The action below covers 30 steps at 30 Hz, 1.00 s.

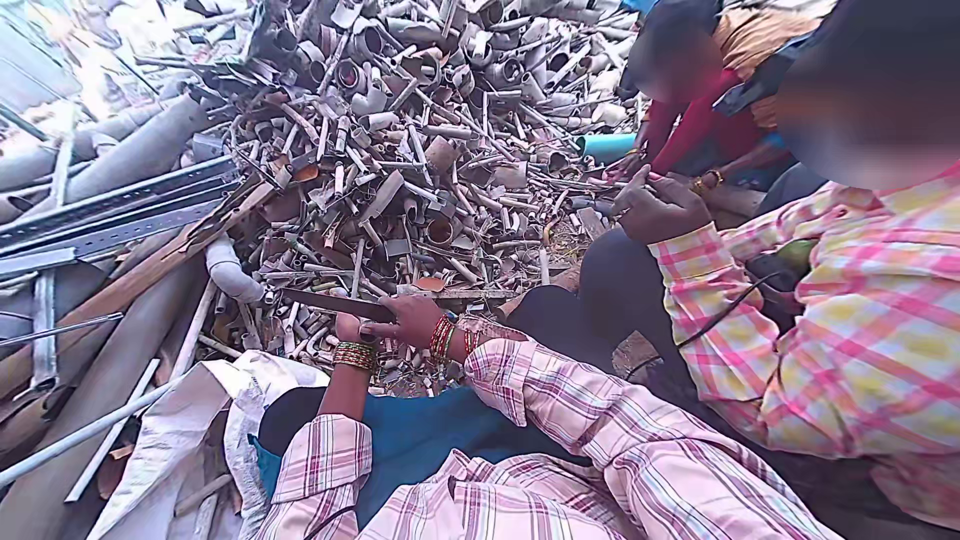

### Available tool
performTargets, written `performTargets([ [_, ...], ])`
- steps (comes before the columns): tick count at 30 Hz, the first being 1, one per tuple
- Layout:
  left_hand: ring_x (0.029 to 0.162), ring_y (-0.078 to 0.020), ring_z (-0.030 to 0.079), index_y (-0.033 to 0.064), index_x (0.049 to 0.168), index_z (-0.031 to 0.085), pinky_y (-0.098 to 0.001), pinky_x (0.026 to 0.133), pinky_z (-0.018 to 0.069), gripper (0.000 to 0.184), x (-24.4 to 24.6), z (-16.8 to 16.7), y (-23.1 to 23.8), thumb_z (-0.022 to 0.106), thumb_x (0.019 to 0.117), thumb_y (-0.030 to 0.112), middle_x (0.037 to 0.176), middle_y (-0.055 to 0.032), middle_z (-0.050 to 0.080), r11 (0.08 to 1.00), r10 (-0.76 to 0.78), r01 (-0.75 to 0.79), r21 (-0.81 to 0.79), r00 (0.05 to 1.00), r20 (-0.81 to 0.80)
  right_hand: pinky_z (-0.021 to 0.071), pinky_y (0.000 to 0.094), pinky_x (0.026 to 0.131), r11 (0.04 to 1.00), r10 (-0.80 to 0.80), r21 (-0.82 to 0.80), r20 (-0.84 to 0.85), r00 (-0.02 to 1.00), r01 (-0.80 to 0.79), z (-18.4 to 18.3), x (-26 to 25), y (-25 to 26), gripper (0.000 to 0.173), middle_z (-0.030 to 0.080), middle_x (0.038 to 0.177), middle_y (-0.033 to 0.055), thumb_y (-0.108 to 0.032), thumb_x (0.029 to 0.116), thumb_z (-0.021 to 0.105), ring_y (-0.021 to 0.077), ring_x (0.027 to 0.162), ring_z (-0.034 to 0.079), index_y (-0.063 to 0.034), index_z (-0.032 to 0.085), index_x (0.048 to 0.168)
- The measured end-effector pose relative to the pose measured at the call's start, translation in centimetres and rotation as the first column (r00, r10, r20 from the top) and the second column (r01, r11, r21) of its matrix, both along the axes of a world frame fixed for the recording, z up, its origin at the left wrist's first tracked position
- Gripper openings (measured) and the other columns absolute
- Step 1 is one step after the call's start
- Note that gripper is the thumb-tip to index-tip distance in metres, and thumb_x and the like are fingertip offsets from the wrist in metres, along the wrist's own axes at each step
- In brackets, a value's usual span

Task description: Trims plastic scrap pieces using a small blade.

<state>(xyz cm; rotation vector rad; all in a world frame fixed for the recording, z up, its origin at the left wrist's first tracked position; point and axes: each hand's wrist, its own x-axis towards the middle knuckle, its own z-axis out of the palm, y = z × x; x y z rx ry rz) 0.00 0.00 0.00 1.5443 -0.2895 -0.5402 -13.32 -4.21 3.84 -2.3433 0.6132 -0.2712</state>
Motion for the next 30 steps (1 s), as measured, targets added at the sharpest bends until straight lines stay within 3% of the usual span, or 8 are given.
performTargets([
  [3, 0.114, -0.0172, 0.058, -0.0036, 0.141, 0.046, -0.0362, 0.100, 0.0473, 0.047, 0.8, -1.5, -1.2, 0.027, 0.1143, 0.030, 0.132, -0.0171, 0.057, 0.994, -0.018, 0.004, -0.109, 0.992, -0.123, 0.0463, 0.0601, 0.098, 0.999, -0.005, 0.042, -0.006, 1.000, 0.005, 0.0, -0.5, -1.2, 0.064, 0.068, 0.119, 0.0260, -0.055, 0.1038, 0.050, 0.0409, 0.116, 0.065, 0.0011, 0.060, 0.133],
  [7, 0.056, -0.0053, 0.054, 0.0133, 0.103, 0.049, -0.0251, 0.054, 0.0514, 0.045, 2.0, -2.6, -3.9, 0.020, 0.1115, 0.047, 0.069, 0.0025, 0.054, 0.917, -0.180, 0.004, -0.399, 0.897, -0.404, 0.0477, 0.0593, 0.095, 0.997, -0.061, 0.050, 0.004, 0.998, 0.061, -0.8, 0.4, -2.6, 0.061, 0.070, 0.114, 0.0244, -0.054, 0.1032, 0.052, 0.0395, 0.111, 0.067, 0.0006, 0.063, 0.129],
  [9, 0.059, -0.0027, 0.056, 0.0132, 0.100, 0.049, -0.0227, 0.056, 0.0512, 0.048, 1.9, -1.8, -4.9, 0.016, 0.1120, 0.046, 0.070, 0.0033, 0.055, 0.938, -0.138, 0.022, -0.346, 0.938, -0.317, 0.0492, 0.0579, 0.091, 0.994, -0.106, 0.022, 0.030, 0.994, 0.106, -1.4, 1.2, -3.5, 0.062, 0.071, 0.110, 0.0234, -0.056, 0.1012, 0.055, 0.0382, 0.108, 0.068, 0.0018, 0.064, 0.124],
  [13, 0.129, -0.0246, 0.052, -0.0098, 0.144, 0.042, -0.0430, 0.109, 0.0400, 0.055, 3.5, -2.7, -6.5, 0.020, 0.1142, 0.031, 0.143, -0.0263, 0.050, 0.996, -0.086, 0.084, 0.025, 0.994, 0.073, 0.0482, 0.0575, 0.095, 0.988, -0.132, 0.074, -0.019, 0.991, 0.133, -2.0, 2.4, -5.5, 0.069, 0.069, 0.117, 0.0243, -0.059, 0.1004, 0.054, 0.0385, 0.113, 0.066, 0.0021, 0.060, 0.132],
  [15, 0.099, -0.0068, 0.056, 0.0013, 0.133, 0.047, -0.0249, 0.089, 0.0482, 0.045, 3.9, -3.2, -7.2, 0.020, 0.1143, 0.032, 0.114, -0.0087, 0.057, 0.982, -0.106, 0.077, -0.174, 0.981, -0.165, 0.0477, 0.0589, 0.096, 0.987, -0.111, 0.111, -0.042, 0.993, 0.115, -2.1, 2.9, -6.1, 0.066, 0.069, 0.116, 0.0253, -0.056, 0.1023, 0.052, 0.0399, 0.113, 0.066, 0.0019, 0.061, 0.131],
  [17, 0.056, -0.0026, 0.057, 0.0135, 0.096, 0.049, -0.0204, 0.054, 0.0519, 0.048, 3.8, -2.9, -7.9, 0.017, 0.1120, 0.045, 0.067, 0.0026, 0.056, 0.918, -0.202, 0.014, -0.396, 0.876, -0.438, 0.0477, 0.0591, 0.096, 0.986, -0.086, 0.140, -0.066, 0.994, 0.095, -2.1, 3.4, -6.4, 0.064, 0.070, 0.118, 0.0249, -0.055, 0.1037, 0.051, 0.0399, 0.114, 0.066, -0.0001, 0.061, 0.135],
  [19, 0.046, -0.0043, 0.056, 0.0153, 0.080, 0.052, -0.0207, 0.047, 0.0488, 0.061, 3.5, -1.9, -7.8, 0.015, 0.1094, 0.054, 0.055, 0.0035, 0.057, 0.892, -0.285, 0.016, -0.451, 0.795, -0.536, 0.0478, 0.0583, 0.097, 0.988, -0.075, 0.131, -0.075, 0.994, 0.084, -1.8, 3.7, -6.7, 0.062, 0.070, 0.120, 0.0237, -0.053, 0.1044, 0.050, 0.0390, 0.115, 0.066, -0.0019, 0.060, 0.138],
  [30, 0.075, -0.0139, 0.069, 0.0165, 0.099, 0.058, -0.0311, 0.074, 0.0598, 0.057, 5.5, -2.6, -6.8, 0.015, 0.1085, 0.053, 0.075, 0.0012, 0.065, 0.723, -0.524, 0.154, -0.674, 0.757, -0.389, 0.0486, 0.0509, 0.060, 0.994, -0.005, -0.102, 0.223, 0.975, 0.029, -4.6, 5.0, -8.3, 0.062, 0.066, 0.074, 0.0164, -0.058, 0.0850, 0.072, 0.0335, 0.070, 0.067, 0.0031, 0.067, 0.093],
])
